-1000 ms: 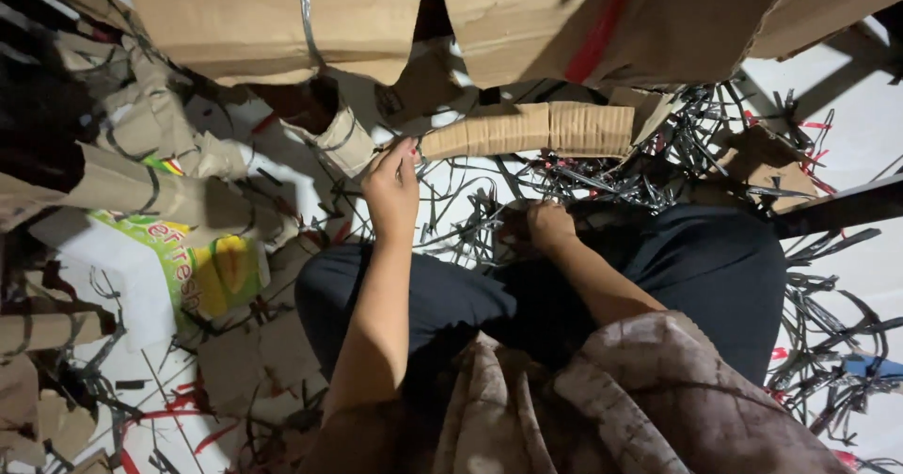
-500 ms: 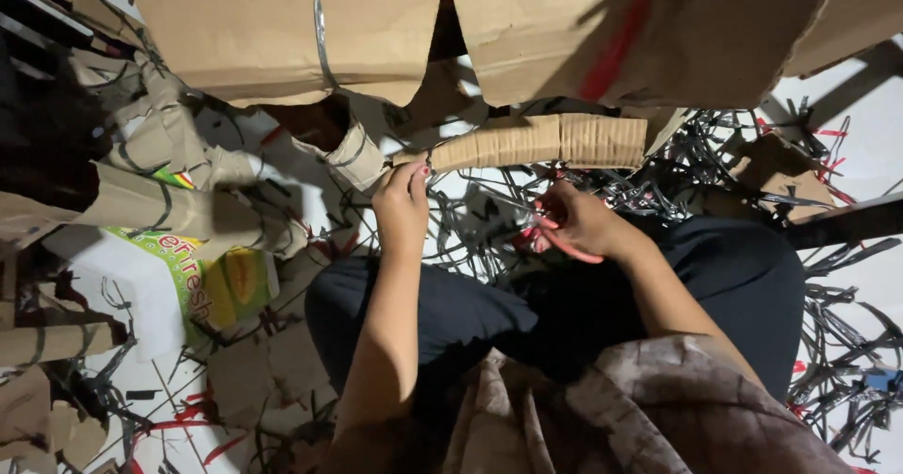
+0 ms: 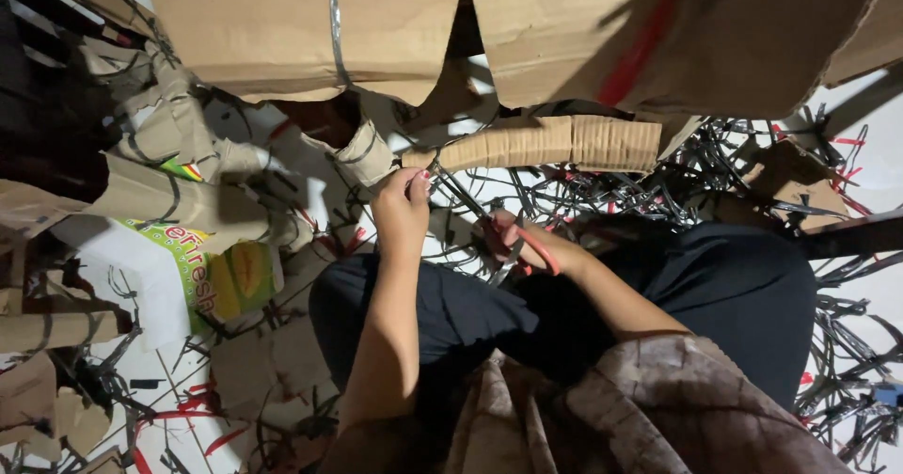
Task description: Bundling cardboard pieces together using plastic ties and cutting the excess with scissors.
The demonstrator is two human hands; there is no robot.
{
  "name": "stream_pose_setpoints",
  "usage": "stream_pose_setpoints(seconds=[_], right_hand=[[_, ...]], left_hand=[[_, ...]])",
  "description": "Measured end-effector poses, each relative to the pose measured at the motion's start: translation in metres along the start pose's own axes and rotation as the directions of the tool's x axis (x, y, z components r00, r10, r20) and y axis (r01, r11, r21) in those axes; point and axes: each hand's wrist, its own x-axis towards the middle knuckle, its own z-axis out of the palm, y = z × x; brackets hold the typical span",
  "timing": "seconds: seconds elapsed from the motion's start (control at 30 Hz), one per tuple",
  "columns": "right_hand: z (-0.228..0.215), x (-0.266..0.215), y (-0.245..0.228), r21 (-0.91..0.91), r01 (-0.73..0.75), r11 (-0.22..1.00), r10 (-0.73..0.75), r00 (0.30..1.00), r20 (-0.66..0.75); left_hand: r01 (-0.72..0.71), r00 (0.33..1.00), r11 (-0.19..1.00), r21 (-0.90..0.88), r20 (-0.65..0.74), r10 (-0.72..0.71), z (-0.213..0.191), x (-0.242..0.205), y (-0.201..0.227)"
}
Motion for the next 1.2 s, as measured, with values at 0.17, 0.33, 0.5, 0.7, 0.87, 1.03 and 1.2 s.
stream_pose_setpoints(seconds=[0.17, 0.33, 0.5, 0.7, 0.87, 1.03, 1.2], right_hand=[[0.003, 0.004, -0.010, 0.019, 0.085, 0.996, -0.085, 0.996, -0.002], [0.004, 0.007, -0.034, 0.057, 0.068, 0.996, -0.069, 0.998, 0.004], [0.001, 0.005, -0.046, 0.060, 0.004, 0.998, -0.005, 1.000, 0.010], [0.004, 0.014, -0.046, 0.041, -0.076, 0.996, 0.077, 0.997, -0.029], [0.016, 0.029, -0.086, 0.066, 0.080, 0.995, -0.077, 0.996, -0.036], [0.023, 0.023, -0.102, 0.223, 0.090, 0.971, -0.095, 0.995, 0.012], [0.027, 0.023, -0.101, 0.239, 0.061, 0.969, -0.075, 0.996, 0.051]], left_hand=[[0.020, 1.000, 0.998, -0.054, 0.022, -0.019, -0.006, 0.002, 0.004], [0.103, 0.994, 0.987, -0.126, 0.053, -0.097, -0.007, 0.001, 0.003], [0.139, 0.989, 0.979, -0.150, 0.066, -0.130, -0.006, 0.002, 0.004], [0.131, 0.990, 0.977, -0.169, 0.074, -0.120, -0.005, 0.002, 0.004], [0.217, 0.965, 0.957, -0.194, 0.190, -0.180, -0.005, 0.003, -0.003], [0.219, 0.956, 0.964, -0.154, 0.233, -0.180, -0.007, 0.005, -0.008], [0.216, 0.953, 0.964, -0.155, 0.247, -0.174, -0.012, 0.008, -0.003]])
